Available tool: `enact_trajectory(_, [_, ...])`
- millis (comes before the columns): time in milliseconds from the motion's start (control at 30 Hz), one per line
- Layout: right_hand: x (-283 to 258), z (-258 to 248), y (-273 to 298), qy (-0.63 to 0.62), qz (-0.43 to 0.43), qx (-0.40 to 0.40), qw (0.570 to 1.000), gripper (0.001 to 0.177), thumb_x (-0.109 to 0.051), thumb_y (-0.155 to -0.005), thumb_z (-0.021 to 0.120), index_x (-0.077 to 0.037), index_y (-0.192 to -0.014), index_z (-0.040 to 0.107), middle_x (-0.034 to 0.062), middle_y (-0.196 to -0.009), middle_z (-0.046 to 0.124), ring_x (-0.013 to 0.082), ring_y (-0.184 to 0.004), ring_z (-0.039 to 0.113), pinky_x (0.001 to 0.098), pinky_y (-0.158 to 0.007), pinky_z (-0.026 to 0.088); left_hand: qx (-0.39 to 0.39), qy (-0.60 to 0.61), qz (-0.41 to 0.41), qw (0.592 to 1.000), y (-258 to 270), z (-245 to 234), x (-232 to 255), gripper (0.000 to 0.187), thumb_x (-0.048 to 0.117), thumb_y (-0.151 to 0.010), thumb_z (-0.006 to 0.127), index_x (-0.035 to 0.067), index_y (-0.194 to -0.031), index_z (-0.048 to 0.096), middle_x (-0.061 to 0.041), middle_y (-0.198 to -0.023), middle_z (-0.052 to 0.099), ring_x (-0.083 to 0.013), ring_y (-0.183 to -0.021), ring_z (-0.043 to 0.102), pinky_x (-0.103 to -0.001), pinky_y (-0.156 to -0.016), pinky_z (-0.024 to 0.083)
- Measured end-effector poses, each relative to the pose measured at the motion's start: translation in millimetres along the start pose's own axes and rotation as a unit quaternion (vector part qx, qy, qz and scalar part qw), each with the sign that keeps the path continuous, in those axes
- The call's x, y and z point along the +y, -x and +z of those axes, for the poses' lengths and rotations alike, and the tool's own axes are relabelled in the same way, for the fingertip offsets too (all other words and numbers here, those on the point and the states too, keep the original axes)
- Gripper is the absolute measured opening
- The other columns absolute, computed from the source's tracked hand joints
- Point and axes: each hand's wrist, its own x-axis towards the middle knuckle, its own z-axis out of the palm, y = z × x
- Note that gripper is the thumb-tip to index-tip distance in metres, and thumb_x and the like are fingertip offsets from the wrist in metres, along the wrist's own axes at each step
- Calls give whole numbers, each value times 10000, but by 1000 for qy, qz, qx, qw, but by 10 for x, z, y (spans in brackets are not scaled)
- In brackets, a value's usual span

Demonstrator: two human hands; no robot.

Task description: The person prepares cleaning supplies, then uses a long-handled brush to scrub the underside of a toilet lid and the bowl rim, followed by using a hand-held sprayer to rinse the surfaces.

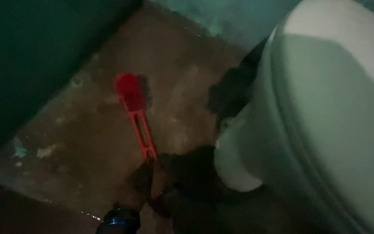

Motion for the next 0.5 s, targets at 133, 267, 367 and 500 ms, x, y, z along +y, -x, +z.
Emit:
enact_trajectory(133, [153, 302, -280, -10, -8, 2, 1000, 430, -258, -937, 609, -109, -1339, 569, 178, -1216, 668, 309, -1035, 697, 452, -891, 559, -4, 30, -8, 1000, -169, 136, -53, 445, 282, -956, 636, 165, -1380, 576, -93, -1262, 681, -267, -1056, 702, -400, -897, 584])
enact_trajectory(267, [205, 256, -455, -11, -12, 10, 1000, 424, -262, -949, 593, -102, -1341, 573, 183, -1227, 665, 313, -1044, 693, 454, -901, 554, 2, 46, -8, 999, -298, 125, 69, 440, 293, -957, 632, 168, -1376, 582, -88, -1254, 682, -261, -1047, 700, -398, -893, 582])
enact_trajectory(367, [175, 277, -456, -16, -12, 8, 1000, 420, -266, -958, 581, -96, -1342, 576, 186, -1235, 663, 316, -1052, 690, 456, -908, 550, 13, 47, -8, 999, -314, 19, 92, 436, 301, -959, 629, 170, -1373, 587, -85, -1247, 683, -257, -1041, 698, -395, -890, 580])
enact_trajectory(500, [75, 57, -389, -15, -9, 4, 1000, 416, -271, -971, 565, -88, -1344, 579, 191, -1246, 661, 320, -1062, 686, 458, -918, 545, 18, 51, -12, 998, -171, -56, 208, 432, 312, -961, 625, 173, -1368, 592, -80, -1239, 683, -251, -1032, 695, -393, -886, 578])
